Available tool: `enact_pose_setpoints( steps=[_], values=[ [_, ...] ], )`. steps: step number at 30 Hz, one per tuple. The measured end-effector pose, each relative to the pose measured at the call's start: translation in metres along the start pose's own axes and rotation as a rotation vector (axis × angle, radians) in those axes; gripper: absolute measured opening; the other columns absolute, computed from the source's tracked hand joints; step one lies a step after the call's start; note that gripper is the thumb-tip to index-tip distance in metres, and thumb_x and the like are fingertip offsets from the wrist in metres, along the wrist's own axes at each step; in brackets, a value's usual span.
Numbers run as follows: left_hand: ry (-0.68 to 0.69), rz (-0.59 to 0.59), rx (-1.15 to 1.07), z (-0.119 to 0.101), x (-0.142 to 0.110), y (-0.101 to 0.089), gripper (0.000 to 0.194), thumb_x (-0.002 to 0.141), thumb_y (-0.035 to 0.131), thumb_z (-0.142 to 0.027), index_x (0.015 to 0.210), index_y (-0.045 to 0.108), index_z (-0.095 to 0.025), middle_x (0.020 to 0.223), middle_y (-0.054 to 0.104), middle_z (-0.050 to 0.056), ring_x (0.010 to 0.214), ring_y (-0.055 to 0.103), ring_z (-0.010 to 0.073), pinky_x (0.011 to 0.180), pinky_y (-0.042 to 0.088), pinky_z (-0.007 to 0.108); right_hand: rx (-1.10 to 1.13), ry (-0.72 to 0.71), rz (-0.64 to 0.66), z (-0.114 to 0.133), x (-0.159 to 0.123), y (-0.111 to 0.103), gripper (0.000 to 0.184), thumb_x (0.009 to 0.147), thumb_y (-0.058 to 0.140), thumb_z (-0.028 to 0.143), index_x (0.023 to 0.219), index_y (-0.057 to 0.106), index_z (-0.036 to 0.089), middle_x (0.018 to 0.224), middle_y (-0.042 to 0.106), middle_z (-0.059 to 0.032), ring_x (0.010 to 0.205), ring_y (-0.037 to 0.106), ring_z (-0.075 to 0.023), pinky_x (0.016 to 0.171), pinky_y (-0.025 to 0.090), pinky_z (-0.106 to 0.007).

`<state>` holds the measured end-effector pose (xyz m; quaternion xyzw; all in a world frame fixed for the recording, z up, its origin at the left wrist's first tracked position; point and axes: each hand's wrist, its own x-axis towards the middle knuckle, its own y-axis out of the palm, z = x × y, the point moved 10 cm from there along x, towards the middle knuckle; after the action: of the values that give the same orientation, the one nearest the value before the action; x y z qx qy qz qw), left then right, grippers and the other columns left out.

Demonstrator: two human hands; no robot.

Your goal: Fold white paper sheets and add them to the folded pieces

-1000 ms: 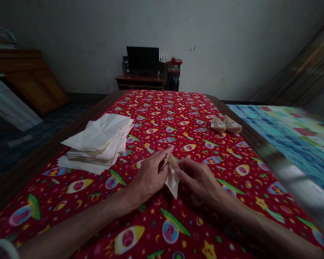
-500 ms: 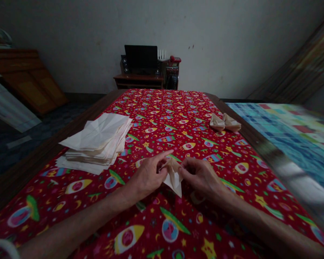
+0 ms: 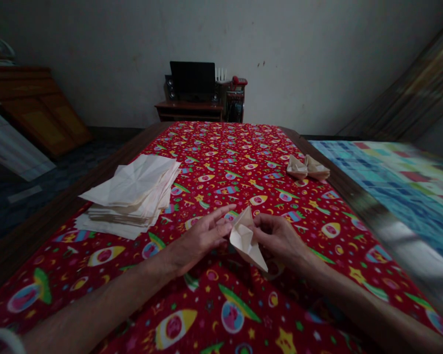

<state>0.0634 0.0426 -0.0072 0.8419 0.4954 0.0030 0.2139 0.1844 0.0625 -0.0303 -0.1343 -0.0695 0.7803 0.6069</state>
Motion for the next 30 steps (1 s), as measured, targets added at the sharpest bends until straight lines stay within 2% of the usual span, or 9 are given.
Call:
enact_pose_setpoints(
  steps=[4,10,14,17,19,20,22,25,30],
  values=[
    [0.018,0.001,-0.026,0.0,0.001,0.0,0.058,0.078,0.067,-0.021,0.131,0.045,-0.02,0.1,0.065,0.005,0.091,0.061,0.0142,0.084,0.044,0.025,-0.026,-0.009,0.007,0.002,-0.002,0.002,0.017,0.076,0.059,0.032,0.07,0.056,0.017,0.058,0.056,0.0023,0.049,0.049,-0.0085,0.041,0.034,-0.017],
    [0.018,0.037,-0.106,0.001,0.001,0.004,0.052,0.078,0.067,-0.017,0.127,0.048,-0.018,0.093,0.067,0.005,0.083,0.064,0.0134,0.076,0.048,0.022,-0.115,-0.063,-0.012,0.015,-0.006,0.002,0.019,0.077,0.056,0.033,0.068,0.057,0.016,0.059,0.055,0.0027,0.051,0.049,-0.0085,0.045,0.034,-0.018],
    [0.041,0.006,-0.155,0.002,0.002,0.001,0.051,0.078,0.068,-0.017,0.125,0.049,-0.016,0.092,0.068,0.006,0.081,0.065,0.0145,0.074,0.05,0.024,-0.131,-0.105,0.025,0.024,-0.011,0.005,0.023,0.083,0.052,0.036,0.075,0.059,0.016,0.066,0.06,-0.0001,0.057,0.054,-0.0117,0.049,0.04,-0.021],
    [0.054,-0.033,-0.155,0.003,0.003,-0.003,0.05,0.077,0.069,-0.019,0.123,0.05,-0.017,0.097,0.068,0.007,0.085,0.065,0.0169,0.077,0.051,0.028,-0.265,-0.316,-0.118,0.052,-0.023,-0.009,0.017,0.085,0.052,0.033,0.09,0.06,0.018,0.085,0.064,-0.0041,0.074,0.059,-0.0155,0.063,0.047,-0.025],
    [0.047,-0.051,-0.144,0.005,0.003,-0.005,0.05,0.076,0.07,-0.02,0.122,0.05,-0.017,0.099,0.067,0.008,0.086,0.065,0.0175,0.078,0.051,0.029,-0.396,-0.491,-0.23,0.075,-0.037,-0.016,0.018,0.085,0.056,0.03,0.1,0.058,0.02,0.096,0.063,-0.0065,0.085,0.058,-0.0179,0.074,0.047,-0.029],
    [0.039,-0.053,-0.138,0.006,0.004,-0.006,0.05,0.076,0.071,-0.021,0.122,0.051,-0.018,0.1,0.067,0.008,0.086,0.065,0.0174,0.077,0.051,0.028,-0.44,-0.551,-0.24,0.082,-0.043,-0.015,0.019,0.085,0.056,0.029,0.103,0.058,0.021,0.098,0.062,-0.007,0.087,0.058,-0.0182,0.076,0.046,-0.03],
    [0.022,-0.05,-0.125,0.009,0.005,-0.007,0.05,0.075,0.071,-0.022,0.121,0.051,-0.018,0.099,0.067,0.007,0.085,0.065,0.0168,0.076,0.05,0.027,-0.461,-0.608,-0.157,0.088,-0.048,-0.007,0.017,0.087,0.054,0.027,0.103,0.06,0.022,0.095,0.063,-0.006,0.084,0.059,-0.0165,0.073,0.047,-0.028],
    [0.003,-0.049,-0.108,0.012,0.005,-0.008,0.052,0.075,0.072,-0.024,0.121,0.051,-0.019,0.093,0.068,0.006,0.079,0.065,0.0152,0.071,0.049,0.024,-0.427,-0.597,-0.015,0.084,-0.047,0.004,0.016,0.09,0.05,0.024,0.095,0.065,0.022,0.087,0.066,-0.0038,0.075,0.062,-0.0137,0.065,0.048,-0.024],
    [0.032,-0.032,-0.144,0.008,0.004,-0.002,0.055,0.074,0.073,-0.024,0.124,0.05,-0.02,0.089,0.067,0.004,0.077,0.065,0.0148,0.071,0.049,0.024,-0.382,-0.57,-0.004,0.078,-0.046,0.005,0.015,0.088,0.053,0.023,0.091,0.067,0.022,0.083,0.069,-0.0029,0.073,0.064,-0.0142,0.064,0.05,-0.023]
  ],
)
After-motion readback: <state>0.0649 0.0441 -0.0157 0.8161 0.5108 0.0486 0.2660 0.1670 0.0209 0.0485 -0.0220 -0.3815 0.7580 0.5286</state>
